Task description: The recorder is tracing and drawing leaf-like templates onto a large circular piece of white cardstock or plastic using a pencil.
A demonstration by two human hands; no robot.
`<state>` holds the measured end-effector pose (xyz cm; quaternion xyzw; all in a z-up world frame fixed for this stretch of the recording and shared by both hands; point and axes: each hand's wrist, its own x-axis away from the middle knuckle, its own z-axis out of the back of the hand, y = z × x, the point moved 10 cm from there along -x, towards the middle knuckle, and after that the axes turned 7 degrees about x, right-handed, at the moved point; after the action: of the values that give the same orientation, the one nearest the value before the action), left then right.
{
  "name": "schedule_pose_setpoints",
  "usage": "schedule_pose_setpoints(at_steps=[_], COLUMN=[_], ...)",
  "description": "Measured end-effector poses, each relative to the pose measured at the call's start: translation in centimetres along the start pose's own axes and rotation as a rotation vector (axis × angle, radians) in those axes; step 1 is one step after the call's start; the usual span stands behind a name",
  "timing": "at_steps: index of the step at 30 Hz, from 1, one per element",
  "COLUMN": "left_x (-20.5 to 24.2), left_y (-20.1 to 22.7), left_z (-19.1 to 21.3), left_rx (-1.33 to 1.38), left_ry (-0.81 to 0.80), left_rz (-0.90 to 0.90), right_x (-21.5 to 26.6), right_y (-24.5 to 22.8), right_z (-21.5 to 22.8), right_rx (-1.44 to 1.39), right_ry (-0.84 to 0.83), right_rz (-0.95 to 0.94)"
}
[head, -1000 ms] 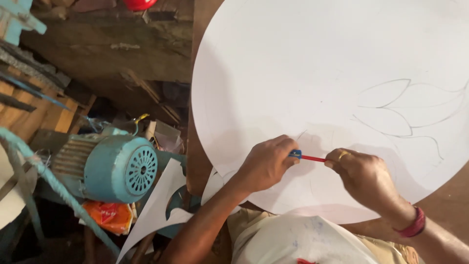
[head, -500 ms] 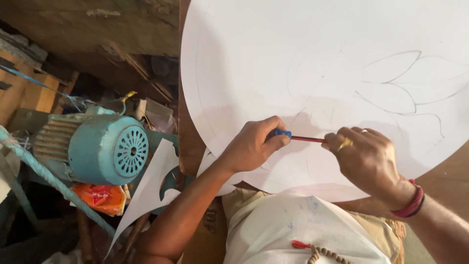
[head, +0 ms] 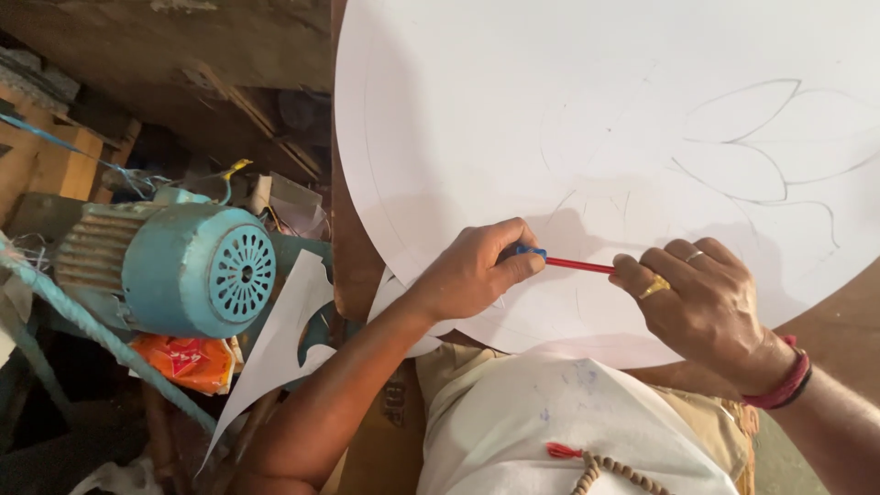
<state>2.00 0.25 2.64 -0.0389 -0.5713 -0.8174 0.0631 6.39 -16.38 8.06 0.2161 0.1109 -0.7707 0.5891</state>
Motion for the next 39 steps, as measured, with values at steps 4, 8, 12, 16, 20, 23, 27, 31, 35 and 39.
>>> schedule_pose_setpoints(at_steps=[4,8,12,16,20,23,27,31,35,39], left_x=[0.8,2.1,0.9,0.2,0.9,2.1,1.7,0.3,0.8,2.2], left_y=[1.4,5.3,4.2,1.4,1.8,4.6,4.6,0.3,-1.0,3.1], left_z=[-1.0,-1.5,-0.6,-0.5,-1.9,-2.1,-1.2,-0.8,-2.3,-2.4], left_rx=[0.005,-0.356,-0.333,-0.057,-0.085,-0.314,-0.329,-0.054,0.066,-0.299], left_ry=[0.023,0.092,0.063,-0.002,-0.021,0.031,0.045,-0.001,-0.033,0.073], left_rz=[-0.130,-0.598,-0.446,-0.136,-0.154,-0.465,-0.475,-0.154,-0.011,-0.464], right_x=[1.6,7.9,1.6,0.5,2.3,7.9,3.4,0.9,2.2,12.4], right_y=[3.4,5.5,3.1,0.0,3.0,4.6,3.0,0.7,2.1,5.7], right_z=[-2.8,-10.7,-4.3,0.1,-4.0,-9.5,-6.1,0.6,-2.1,-12.6], right_rx=[-0.261,-1.104,-0.666,-0.029,-0.435,-1.048,-0.830,-0.246,-0.346,-1.434], right_ry=[-0.184,-0.598,-0.306,-0.002,-0.347,-0.624,-0.495,-0.007,-0.277,-0.620], right_rz=[-0.255,-0.598,-0.364,0.002,-0.301,-0.650,-0.480,-0.069,-0.261,-0.891])
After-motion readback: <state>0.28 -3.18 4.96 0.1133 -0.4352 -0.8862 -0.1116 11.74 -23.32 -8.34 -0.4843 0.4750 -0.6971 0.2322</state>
